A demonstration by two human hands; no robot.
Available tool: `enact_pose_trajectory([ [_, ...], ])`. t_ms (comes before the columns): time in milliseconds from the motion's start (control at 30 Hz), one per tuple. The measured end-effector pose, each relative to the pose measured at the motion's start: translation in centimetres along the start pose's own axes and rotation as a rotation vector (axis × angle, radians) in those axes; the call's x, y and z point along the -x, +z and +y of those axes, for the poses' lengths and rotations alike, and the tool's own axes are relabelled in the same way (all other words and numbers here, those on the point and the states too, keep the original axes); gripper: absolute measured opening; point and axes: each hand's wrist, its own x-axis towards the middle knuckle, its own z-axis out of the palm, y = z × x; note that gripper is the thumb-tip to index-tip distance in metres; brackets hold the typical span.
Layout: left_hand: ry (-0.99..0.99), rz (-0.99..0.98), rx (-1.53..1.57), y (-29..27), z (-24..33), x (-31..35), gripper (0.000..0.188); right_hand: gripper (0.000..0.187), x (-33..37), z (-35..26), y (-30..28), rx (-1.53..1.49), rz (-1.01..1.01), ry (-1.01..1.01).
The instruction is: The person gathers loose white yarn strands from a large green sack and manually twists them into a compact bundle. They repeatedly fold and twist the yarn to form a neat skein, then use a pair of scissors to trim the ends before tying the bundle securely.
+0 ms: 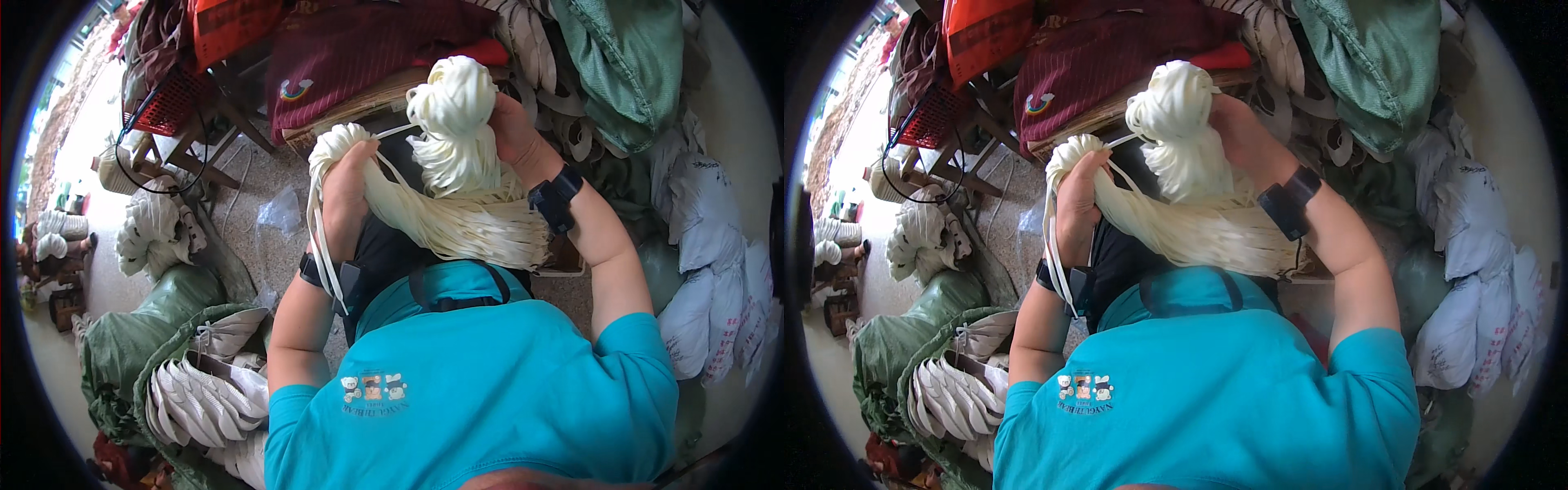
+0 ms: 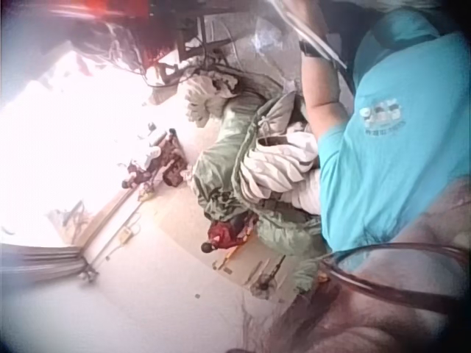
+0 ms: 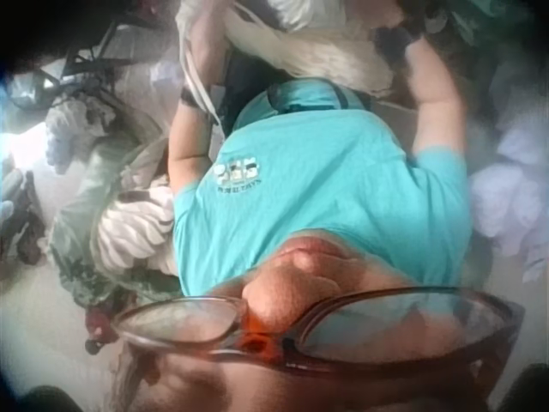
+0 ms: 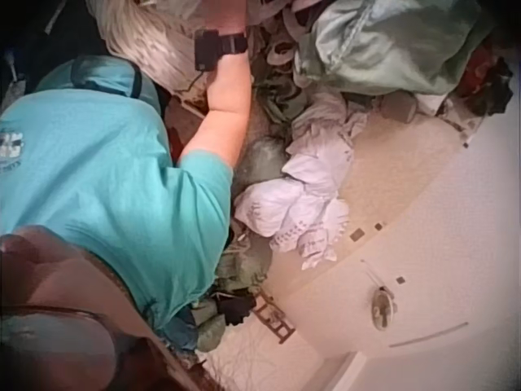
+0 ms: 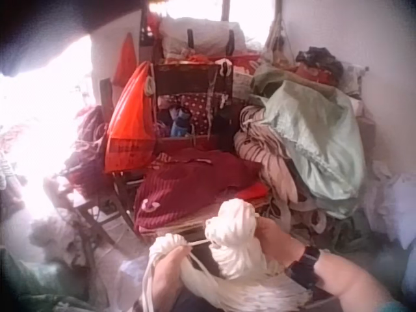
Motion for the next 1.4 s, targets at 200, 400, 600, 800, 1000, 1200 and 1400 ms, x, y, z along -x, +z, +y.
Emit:
enact_pose_trajectory([
  [200,-0.084,-0.014,0.0,0.5,0.7,0.0,0.017,0.043,-0.1,-0.6,1.1,0.063,0.029,-0.037],
  [400,-0.099,-0.224,0.073,-1.5,1.3,0.6,0.022,0.032,-1.0,0.0,3.0,0.723,-0.062,-0.163],
  [600,0.119,-0.391,0.108,-1.8,3.1,3.0,0.025,0.038,-1.6,1.4,5.2,1.116,0.02,-0.237],
  [800,0.112,-0.345,0.058,-2.9,2.0,2.4,0.026,0.041,-2.6,2.6,5.6,1.486,0.274,-0.476],
  [1000,0.129,-0.218,-0.098,0.3,3.4,2.7,0.026,0.042,-2.0,2.0,6.6,1.588,0.149,-0.319],
  [1200,-0.058,-0.258,-0.015,-0.1,3.7,2.6,0.027,0.047,-1.8,-0.6,6.2,1.71,0.062,-0.216],
  [1400,-0.146,-0.211,0.01,-1.6,2.3,1.4,0.022,0.03,-1.2,-0.7,7.8,1.78,0.066,-0.879],
])
